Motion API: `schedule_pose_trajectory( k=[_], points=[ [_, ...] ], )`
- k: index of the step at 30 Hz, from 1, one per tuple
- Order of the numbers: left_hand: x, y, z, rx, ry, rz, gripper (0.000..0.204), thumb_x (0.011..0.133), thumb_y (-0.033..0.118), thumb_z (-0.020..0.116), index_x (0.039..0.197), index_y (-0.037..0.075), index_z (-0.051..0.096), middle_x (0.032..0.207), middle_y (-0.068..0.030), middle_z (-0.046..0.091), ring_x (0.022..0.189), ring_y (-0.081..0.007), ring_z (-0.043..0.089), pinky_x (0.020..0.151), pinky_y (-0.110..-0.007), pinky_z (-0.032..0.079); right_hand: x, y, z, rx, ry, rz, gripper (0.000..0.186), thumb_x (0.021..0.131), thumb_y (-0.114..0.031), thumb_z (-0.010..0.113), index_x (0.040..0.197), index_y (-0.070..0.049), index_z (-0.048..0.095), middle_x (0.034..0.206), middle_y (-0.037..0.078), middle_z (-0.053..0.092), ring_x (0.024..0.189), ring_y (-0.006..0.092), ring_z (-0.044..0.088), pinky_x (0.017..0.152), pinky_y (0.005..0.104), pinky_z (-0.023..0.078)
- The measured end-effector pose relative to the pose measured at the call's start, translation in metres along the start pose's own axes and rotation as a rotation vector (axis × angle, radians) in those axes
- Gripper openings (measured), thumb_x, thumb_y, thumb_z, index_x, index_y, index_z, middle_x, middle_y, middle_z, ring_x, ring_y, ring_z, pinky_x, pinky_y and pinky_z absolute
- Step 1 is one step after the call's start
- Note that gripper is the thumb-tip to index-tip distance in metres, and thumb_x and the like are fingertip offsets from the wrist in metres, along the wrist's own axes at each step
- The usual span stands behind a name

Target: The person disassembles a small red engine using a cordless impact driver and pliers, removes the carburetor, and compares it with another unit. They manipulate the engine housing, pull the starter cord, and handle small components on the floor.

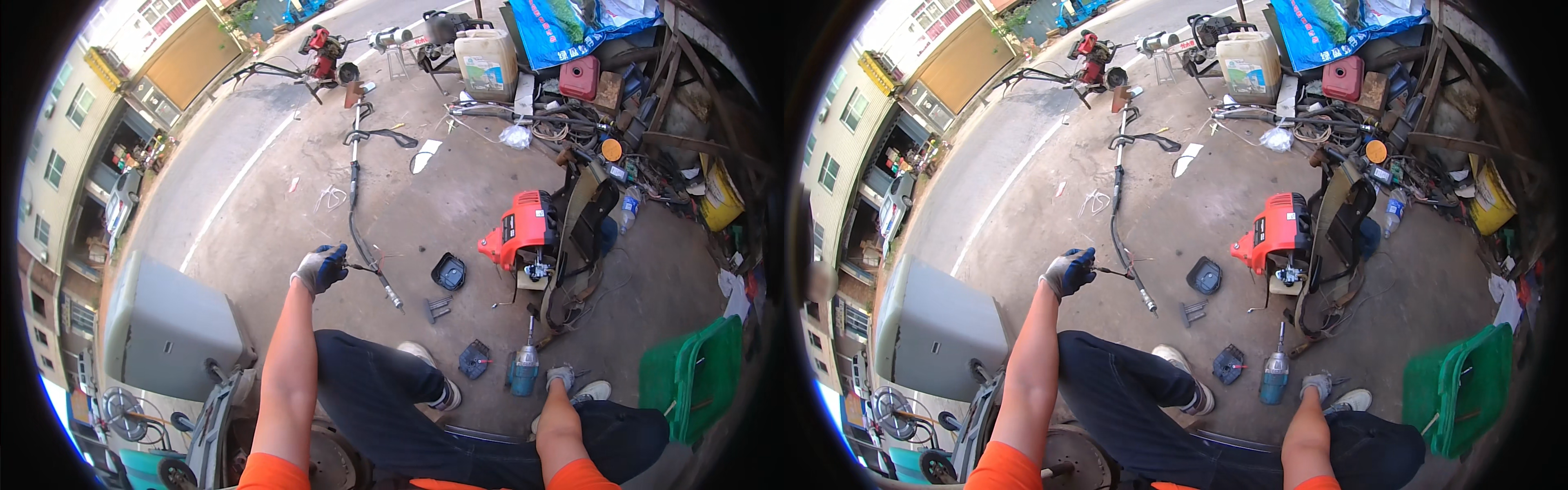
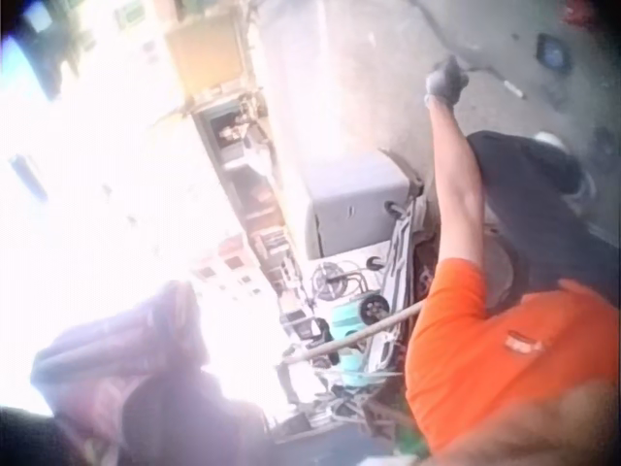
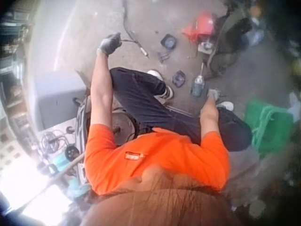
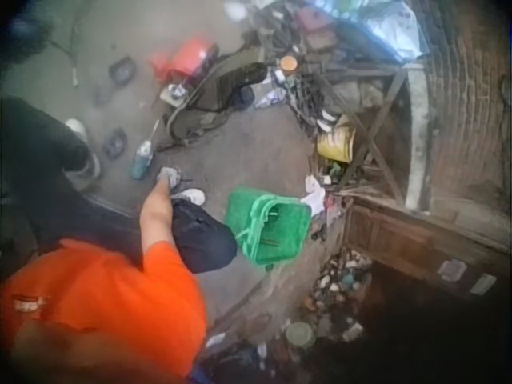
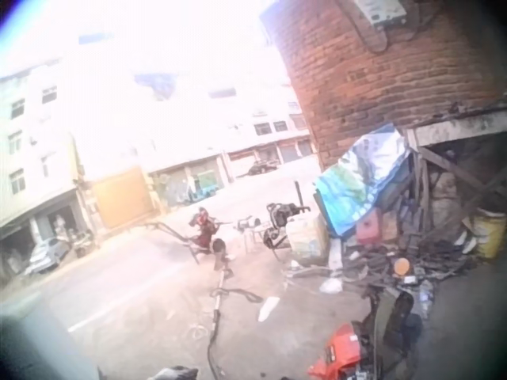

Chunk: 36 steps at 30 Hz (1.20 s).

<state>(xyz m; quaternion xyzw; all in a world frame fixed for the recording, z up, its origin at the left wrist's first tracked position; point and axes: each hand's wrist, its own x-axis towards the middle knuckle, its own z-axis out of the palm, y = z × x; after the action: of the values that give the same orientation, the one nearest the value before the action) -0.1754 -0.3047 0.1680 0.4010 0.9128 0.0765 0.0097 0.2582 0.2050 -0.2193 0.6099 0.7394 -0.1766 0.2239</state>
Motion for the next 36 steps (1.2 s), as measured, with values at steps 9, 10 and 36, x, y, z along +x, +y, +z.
schedule_pose_trajectory(
  k=[9,10,36],
  points=[
    [-0.036,-0.007,-0.003,0.013,-0.107,-0.142,0.046,0.082,0.023,0.071,0.122,0.004,0.06,0.107,-0.0138,0.069,0.104,-0.0354,0.063,0.089,-0.041,0.053,-0.018,-0.015,-0.051,1.723,0.012,0.489,0.023,0.084,-0.028,0.061,0.095,-0.009,0.064,0.089,0.004,0.061,0.072,0.0217,0.058,0.063,0.0397,0.049],
    [-0.035,-0.012,0.001,0.022,-0.068,-0.121,0.046,0.082,0.023,0.072,0.123,0.004,0.061,0.107,-0.0135,0.069,0.103,-0.0351,0.063,0.089,-0.041,0.053,-0.019,-0.021,-0.065,1.898,0.084,0.438,0.019,0.083,-0.025,0.061,0.09,-0.009,0.062,0.081,0.002,0.057,0.066,0.0196,0.055,0.058,0.0386,0.048],
    [-0.018,0.04,-0.022,-1.086,0.207,-0.875,0.013,0.085,0.01,0.067,0.095,0.001,0.067,0.068,-0.005,0.063,0.056,-0.0113,0.058,0.051,-0.023,0.043,-0.388,-0.302,-0.161,0.808,-1.759,-0.78,0.031,0.085,-0.015,0.063,0.104,0.009,0.068,0.084,0.012,0.064,0.07,0.0179,0.063,0.063,0.029,0.054]
  ],
)
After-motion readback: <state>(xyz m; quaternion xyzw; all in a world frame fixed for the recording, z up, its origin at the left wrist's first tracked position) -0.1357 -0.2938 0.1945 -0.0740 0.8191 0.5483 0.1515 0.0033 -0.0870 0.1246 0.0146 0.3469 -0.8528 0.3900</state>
